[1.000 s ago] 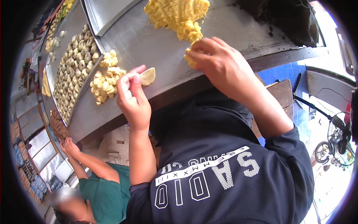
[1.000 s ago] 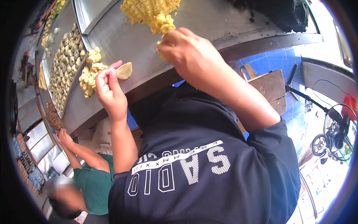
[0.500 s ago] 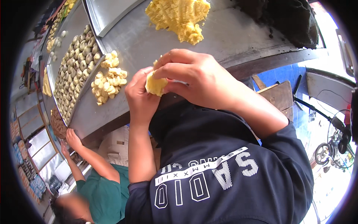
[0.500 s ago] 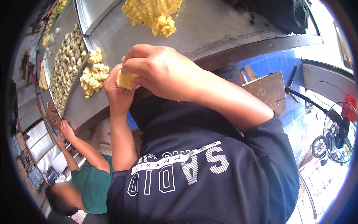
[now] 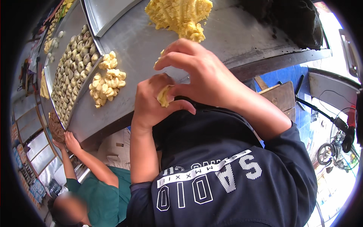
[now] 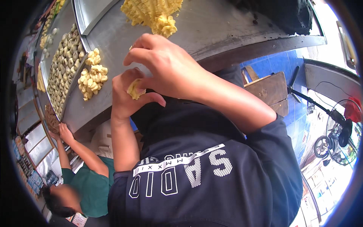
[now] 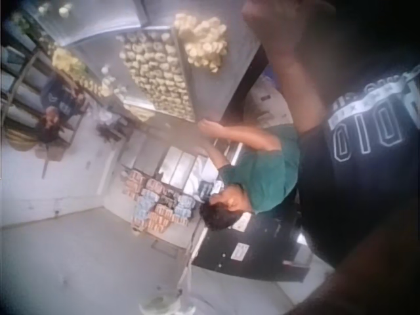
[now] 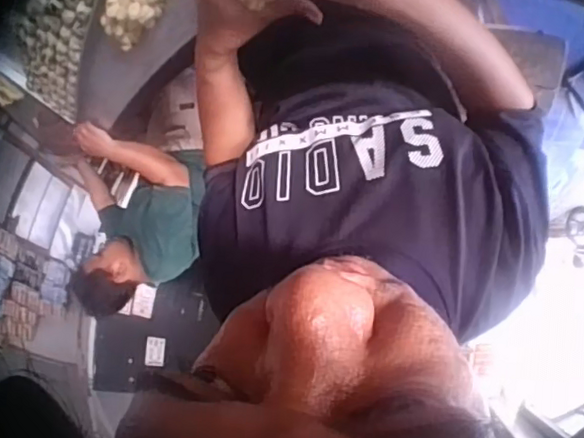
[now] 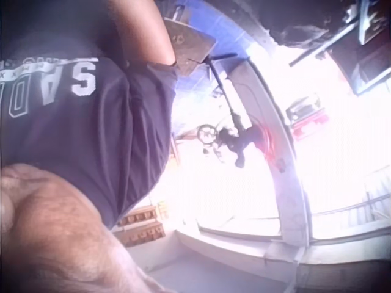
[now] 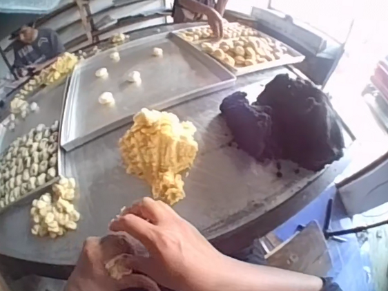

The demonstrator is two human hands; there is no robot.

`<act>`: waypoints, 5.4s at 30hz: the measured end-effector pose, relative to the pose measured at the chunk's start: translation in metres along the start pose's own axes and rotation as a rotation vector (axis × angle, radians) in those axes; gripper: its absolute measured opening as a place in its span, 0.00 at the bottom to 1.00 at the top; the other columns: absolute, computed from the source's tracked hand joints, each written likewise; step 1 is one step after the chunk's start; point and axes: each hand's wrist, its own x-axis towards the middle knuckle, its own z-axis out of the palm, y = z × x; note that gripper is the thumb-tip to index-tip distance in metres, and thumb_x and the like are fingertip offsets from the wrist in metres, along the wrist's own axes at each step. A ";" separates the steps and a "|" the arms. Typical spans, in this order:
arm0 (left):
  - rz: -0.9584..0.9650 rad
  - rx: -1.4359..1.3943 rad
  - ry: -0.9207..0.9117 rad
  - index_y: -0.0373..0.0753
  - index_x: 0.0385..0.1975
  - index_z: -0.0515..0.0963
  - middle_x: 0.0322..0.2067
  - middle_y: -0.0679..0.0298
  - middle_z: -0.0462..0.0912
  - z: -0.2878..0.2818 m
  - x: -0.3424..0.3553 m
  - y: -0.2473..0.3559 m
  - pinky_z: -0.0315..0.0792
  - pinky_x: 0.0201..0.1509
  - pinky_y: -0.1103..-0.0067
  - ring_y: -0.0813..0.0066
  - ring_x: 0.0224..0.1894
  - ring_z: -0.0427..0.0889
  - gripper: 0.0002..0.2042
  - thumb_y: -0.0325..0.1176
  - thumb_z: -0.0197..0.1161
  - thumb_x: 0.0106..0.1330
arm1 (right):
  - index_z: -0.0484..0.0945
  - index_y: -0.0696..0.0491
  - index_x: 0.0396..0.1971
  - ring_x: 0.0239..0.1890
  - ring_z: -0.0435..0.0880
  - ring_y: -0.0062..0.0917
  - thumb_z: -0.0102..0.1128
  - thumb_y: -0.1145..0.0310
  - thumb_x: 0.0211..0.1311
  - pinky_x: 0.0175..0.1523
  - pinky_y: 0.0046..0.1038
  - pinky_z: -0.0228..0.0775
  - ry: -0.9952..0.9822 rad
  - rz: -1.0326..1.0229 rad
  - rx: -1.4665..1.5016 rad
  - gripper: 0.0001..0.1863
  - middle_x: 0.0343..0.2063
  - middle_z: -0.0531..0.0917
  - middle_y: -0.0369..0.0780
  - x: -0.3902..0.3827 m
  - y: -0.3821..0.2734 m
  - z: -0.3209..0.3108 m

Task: The person shapes portions of yellow dough by hand, rolling them into small balls and placing them onto a metal tray alongside other prepared dough pieces.

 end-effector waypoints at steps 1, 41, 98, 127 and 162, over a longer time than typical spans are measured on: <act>0.001 -0.001 0.001 0.40 0.42 0.83 0.34 0.60 0.88 0.005 0.000 -0.002 0.83 0.41 0.61 0.50 0.37 0.91 0.24 0.40 0.93 0.54 | 0.89 0.49 0.52 0.54 0.88 0.43 0.85 0.71 0.51 0.60 0.41 0.84 -0.019 -0.011 -0.006 0.25 0.51 0.87 0.41 -0.001 0.000 0.006; -0.081 -0.145 0.167 0.37 0.31 0.81 0.27 0.63 0.86 0.006 -0.003 -0.011 0.80 0.37 0.72 0.73 0.30 0.87 0.26 0.34 0.99 0.44 | 0.85 0.48 0.54 0.52 0.90 0.41 0.80 0.69 0.60 0.57 0.44 0.84 -0.146 0.107 0.038 0.21 0.42 0.90 0.40 0.003 -0.014 -0.003; -0.279 -0.413 0.079 0.37 0.78 0.80 0.56 0.61 0.94 -0.022 -0.021 -0.028 0.86 0.57 0.79 0.76 0.51 0.91 0.29 0.22 0.74 0.78 | 0.88 0.53 0.34 0.50 0.88 0.37 0.69 0.71 0.69 0.58 0.41 0.84 -0.198 -0.265 -0.648 0.04 0.39 0.85 0.42 0.056 0.068 -0.019; -0.412 0.055 0.086 0.37 0.46 0.78 0.38 0.60 0.84 -0.042 0.000 0.000 0.83 0.45 0.70 0.66 0.36 0.86 0.11 0.34 0.74 0.80 | 0.93 0.52 0.42 0.51 0.90 0.39 0.79 0.74 0.62 0.56 0.39 0.86 -0.253 -0.111 -0.247 0.09 0.47 0.88 0.40 0.011 0.048 -0.042; 0.032 0.462 0.238 0.40 0.72 0.82 0.58 0.59 0.93 -0.018 -0.021 -0.010 0.83 0.63 0.62 0.52 0.57 0.89 0.37 0.34 0.89 0.61 | 0.92 0.52 0.52 0.57 0.88 0.38 0.80 0.69 0.63 0.61 0.38 0.86 -0.101 -0.128 -0.334 0.17 0.56 0.89 0.38 -0.008 0.032 -0.047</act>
